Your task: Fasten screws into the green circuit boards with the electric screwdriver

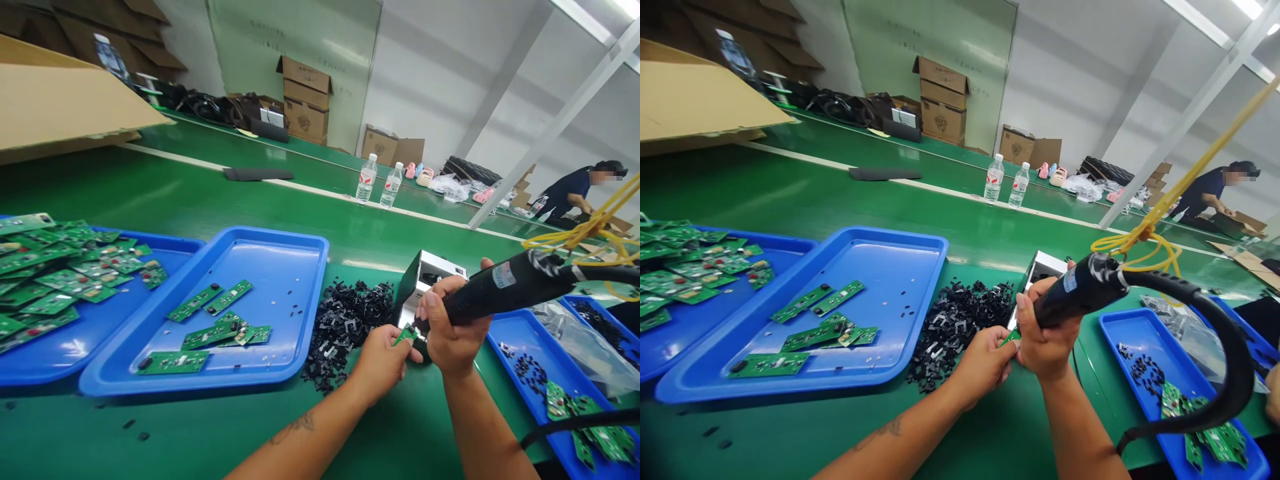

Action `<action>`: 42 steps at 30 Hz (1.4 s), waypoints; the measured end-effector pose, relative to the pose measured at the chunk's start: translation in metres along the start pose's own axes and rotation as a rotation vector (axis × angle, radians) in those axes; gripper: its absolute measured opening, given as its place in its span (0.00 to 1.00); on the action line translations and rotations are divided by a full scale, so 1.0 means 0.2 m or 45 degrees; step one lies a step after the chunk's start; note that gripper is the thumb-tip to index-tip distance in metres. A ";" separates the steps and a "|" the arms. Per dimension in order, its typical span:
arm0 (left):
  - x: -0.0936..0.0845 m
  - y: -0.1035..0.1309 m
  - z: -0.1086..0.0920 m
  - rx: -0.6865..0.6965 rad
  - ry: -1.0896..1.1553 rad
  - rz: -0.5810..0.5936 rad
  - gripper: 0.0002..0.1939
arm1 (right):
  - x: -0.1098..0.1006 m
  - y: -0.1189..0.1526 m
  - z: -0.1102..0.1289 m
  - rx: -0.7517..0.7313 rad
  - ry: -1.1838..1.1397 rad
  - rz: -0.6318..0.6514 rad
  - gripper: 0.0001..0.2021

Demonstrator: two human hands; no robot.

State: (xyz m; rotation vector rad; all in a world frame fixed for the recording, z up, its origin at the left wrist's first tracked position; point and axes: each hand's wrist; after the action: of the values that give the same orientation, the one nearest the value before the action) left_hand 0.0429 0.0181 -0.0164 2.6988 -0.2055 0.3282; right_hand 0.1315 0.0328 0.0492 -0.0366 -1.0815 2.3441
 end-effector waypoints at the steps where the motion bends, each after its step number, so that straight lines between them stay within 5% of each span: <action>1: 0.00 0.00 0.00 -0.003 -0.005 -0.007 0.03 | 0.00 0.00 0.00 0.008 0.005 0.011 0.36; 11: -0.01 -0.02 0.05 0.056 -0.038 0.013 0.09 | 0.01 0.02 -0.04 0.034 0.044 -0.108 0.23; 18: -0.11 0.01 0.04 0.080 -0.047 0.172 0.22 | -0.11 -0.05 0.11 0.156 -0.248 -0.321 0.33; 22: -0.09 0.06 0.02 0.058 0.137 0.240 0.29 | -0.19 -0.03 0.21 0.262 -0.318 -0.329 0.34; 27: -0.04 0.11 0.03 0.069 0.139 0.285 0.25 | -0.22 0.05 0.26 0.418 -0.333 -0.293 0.31; 32: -0.12 0.10 0.02 0.123 -0.228 0.424 0.19 | -0.34 0.02 0.25 0.482 -0.382 -0.405 0.26; 36: -0.10 0.04 -0.15 0.443 -0.446 0.123 0.11 | -0.54 0.02 0.13 0.525 -0.112 -0.464 0.19; 40: 0.06 -0.11 -0.36 0.922 -0.656 -0.267 0.08 | -0.64 0.15 0.00 0.645 0.298 -0.333 0.19; 42: 0.13 -0.20 -0.43 1.036 -0.713 -0.305 0.12 | -0.64 0.23 -0.04 0.668 0.421 -0.299 0.21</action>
State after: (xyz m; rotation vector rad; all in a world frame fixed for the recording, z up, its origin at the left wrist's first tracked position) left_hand 0.0597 0.0882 0.0508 3.5060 0.1352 -0.5509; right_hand 0.2204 -0.0489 -0.0146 -0.0919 -0.2813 2.2316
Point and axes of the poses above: each hand's wrist, its own y-axis away from the middle knuckle, its own x-axis out of the palm, z = x × y, and after that the axes turned 12 degrees about -z, right-handed
